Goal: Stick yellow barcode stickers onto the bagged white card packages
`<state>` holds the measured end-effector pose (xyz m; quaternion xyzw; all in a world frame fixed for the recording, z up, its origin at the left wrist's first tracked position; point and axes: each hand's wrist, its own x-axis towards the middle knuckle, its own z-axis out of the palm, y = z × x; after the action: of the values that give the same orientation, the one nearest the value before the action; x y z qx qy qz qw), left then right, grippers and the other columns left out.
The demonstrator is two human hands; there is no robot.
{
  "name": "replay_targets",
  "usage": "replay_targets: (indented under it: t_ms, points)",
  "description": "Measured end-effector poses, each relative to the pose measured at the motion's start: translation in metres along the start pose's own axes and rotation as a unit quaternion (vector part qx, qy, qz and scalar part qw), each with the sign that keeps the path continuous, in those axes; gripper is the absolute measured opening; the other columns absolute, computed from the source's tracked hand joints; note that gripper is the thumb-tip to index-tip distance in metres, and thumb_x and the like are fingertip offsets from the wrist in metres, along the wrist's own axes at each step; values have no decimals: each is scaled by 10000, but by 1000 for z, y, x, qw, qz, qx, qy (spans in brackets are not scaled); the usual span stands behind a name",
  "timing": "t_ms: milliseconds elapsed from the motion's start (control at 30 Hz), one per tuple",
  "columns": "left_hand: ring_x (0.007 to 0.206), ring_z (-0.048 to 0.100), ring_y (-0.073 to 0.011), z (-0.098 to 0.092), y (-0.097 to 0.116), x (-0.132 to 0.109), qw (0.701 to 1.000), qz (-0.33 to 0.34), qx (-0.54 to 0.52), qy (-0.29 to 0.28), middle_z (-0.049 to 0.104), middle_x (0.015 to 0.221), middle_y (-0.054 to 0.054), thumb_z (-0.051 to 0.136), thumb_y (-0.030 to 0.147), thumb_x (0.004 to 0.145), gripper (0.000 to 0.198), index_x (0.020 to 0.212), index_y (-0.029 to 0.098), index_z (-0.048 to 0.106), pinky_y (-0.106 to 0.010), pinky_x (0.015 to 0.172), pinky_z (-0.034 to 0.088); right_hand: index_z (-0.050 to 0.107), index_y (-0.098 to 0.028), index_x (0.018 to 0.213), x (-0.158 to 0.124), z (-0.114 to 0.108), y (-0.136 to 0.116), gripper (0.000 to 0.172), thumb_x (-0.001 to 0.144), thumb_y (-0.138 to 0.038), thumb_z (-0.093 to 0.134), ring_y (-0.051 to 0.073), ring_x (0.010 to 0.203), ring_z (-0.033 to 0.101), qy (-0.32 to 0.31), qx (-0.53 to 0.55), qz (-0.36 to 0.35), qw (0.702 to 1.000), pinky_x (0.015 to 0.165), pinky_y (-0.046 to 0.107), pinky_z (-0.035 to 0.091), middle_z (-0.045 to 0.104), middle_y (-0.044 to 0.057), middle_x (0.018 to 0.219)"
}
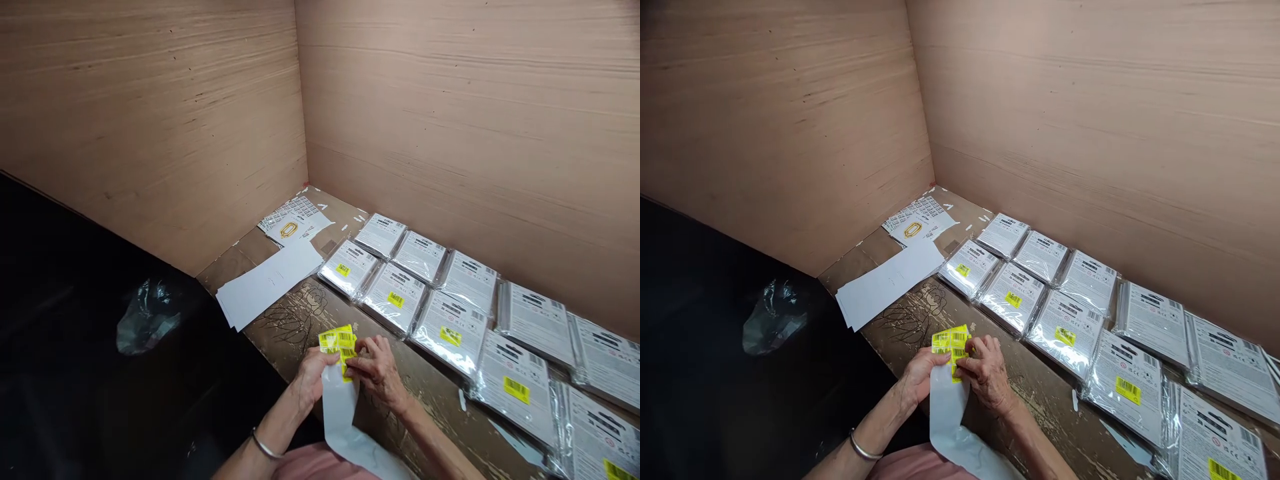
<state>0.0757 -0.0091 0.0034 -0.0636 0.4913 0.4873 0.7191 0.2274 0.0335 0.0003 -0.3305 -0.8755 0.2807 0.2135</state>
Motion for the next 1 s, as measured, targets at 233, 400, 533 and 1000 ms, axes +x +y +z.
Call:
replay_targets:
  t_ms: [233,400,533,1000]
  points:
    - [578,564,-176,4,7,-8,996,29,59,-54,641,656,-97,640,66,474,247,720,48,643,-304,629,389,522,-177,680,3,6,5,260,767,-422,537,162,733,397,-62,147,37,987,675,314,273,528,6,728]
    - [540,537,-145,6,8,-10,995,39,79,-45,637,616,-81,656,106,450,251,696,52,657,-264,577,357,513,-181,691,4,12,8,231,719,-390,607,167,748,415,-96,167,81,978,674,295,273,532,-10,722]
    - [543,540,-152,5,5,-9,997,22,71,-29,638,612,-84,643,114,438,238,669,58,658,-281,598,369,506,-171,636,5,13,5,191,673,-268,666,157,749,416,-108,143,94,979,681,285,258,530,-28,688]
    - [525,540,-159,2,-7,-1,994,55,82,37,639,575,-74,618,109,402,267,661,61,662,-274,553,364,456,-165,662,8,2,-11,166,715,-197,610,155,760,389,-138,54,27,989,695,296,249,512,-17,734]
